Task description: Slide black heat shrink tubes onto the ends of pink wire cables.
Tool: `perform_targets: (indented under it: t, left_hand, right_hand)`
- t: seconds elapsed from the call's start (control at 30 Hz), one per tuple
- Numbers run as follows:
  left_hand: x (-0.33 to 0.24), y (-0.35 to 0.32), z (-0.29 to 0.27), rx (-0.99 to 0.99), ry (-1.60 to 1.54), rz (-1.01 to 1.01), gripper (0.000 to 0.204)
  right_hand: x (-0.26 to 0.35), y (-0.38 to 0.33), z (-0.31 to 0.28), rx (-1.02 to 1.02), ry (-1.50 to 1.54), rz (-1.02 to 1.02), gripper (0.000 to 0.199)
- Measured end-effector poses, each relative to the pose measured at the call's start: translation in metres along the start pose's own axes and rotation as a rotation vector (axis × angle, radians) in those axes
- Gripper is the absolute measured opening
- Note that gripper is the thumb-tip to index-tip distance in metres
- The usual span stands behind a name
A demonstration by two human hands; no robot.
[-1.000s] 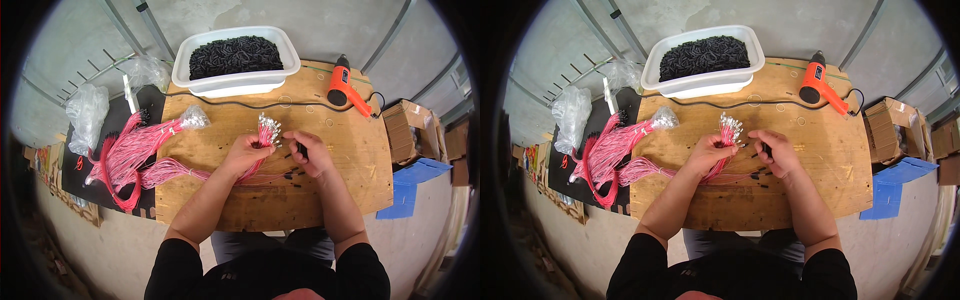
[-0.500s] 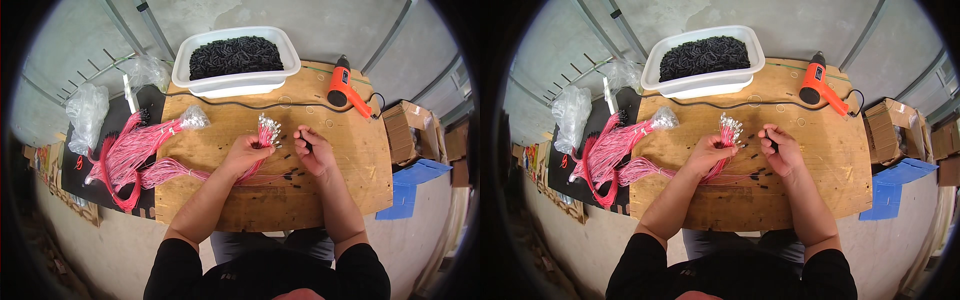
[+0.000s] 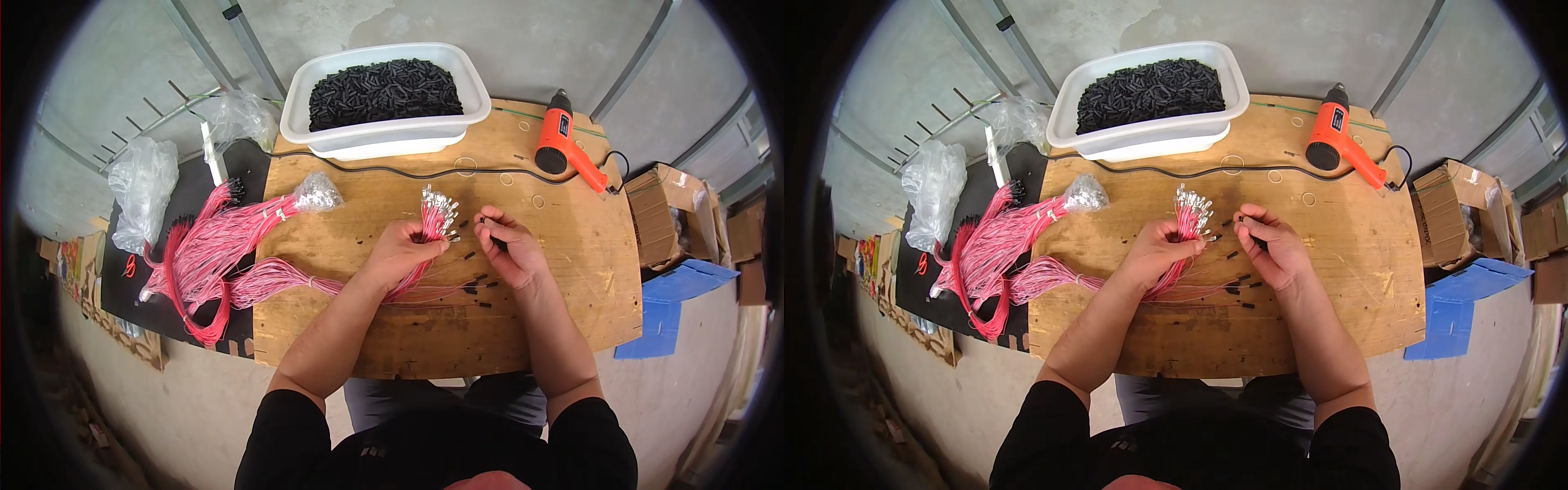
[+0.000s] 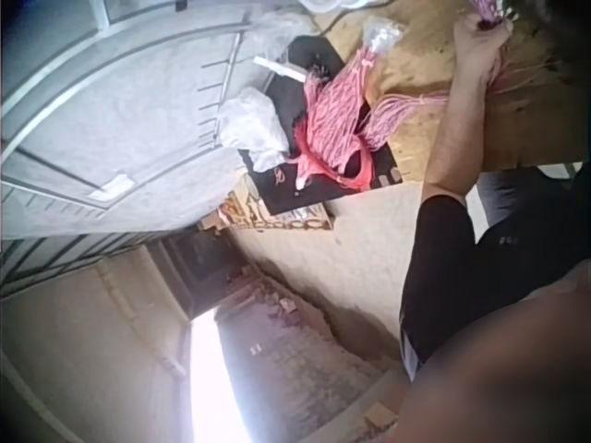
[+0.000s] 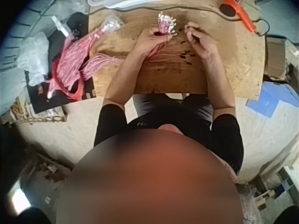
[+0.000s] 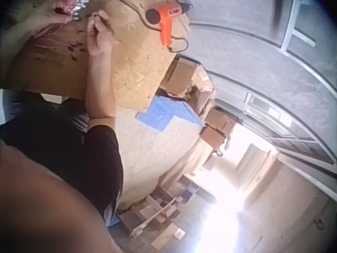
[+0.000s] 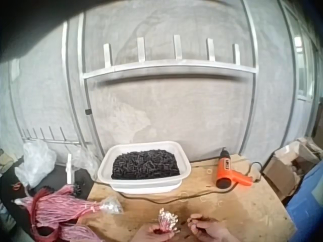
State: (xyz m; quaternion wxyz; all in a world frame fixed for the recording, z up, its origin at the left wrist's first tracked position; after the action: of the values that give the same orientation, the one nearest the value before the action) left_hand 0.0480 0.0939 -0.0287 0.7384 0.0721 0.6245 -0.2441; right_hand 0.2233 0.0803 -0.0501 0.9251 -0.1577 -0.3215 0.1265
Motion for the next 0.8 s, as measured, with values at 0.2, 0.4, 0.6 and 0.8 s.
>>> perform_targets:
  t: [0.2,0.4,0.6,0.8]
  left_hand:
    - [-0.004,-0.002,0.001,-0.012,-0.002,0.037,0.012]
    - [-0.005,-0.003,0.001,-0.023,0.011,0.017,0.011]
    - [-0.001,-0.001,-0.001,-0.015,-0.011,0.011,0.012]
    - [0.0,0.0,-0.002,-0.016,-0.089,0.005,0.015]
  right_hand:
    - [0.0,0.0,-0.001,0.065,0.004,0.008,0.02]
    - [0.006,-0.003,-0.005,-0.047,-0.027,-0.063,0.018]
    - [0.007,-0.01,0.01,-0.043,-0.245,-0.077,0.02]
    - [-0.001,-0.013,0.02,0.065,-0.397,-0.099,0.019]
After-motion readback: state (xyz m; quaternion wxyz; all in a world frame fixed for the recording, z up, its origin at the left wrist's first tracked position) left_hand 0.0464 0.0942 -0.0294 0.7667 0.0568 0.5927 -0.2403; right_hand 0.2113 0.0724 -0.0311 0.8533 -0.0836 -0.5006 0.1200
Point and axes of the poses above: each hand's wrist, its own y-axis towards the middle knuckle, its own z-axis out of the palm, x = y × z, the point moved 10 cm from there along y, towards the middle knuckle, and after that the axes turned 1 degree about -z, right-handed, at the moved point
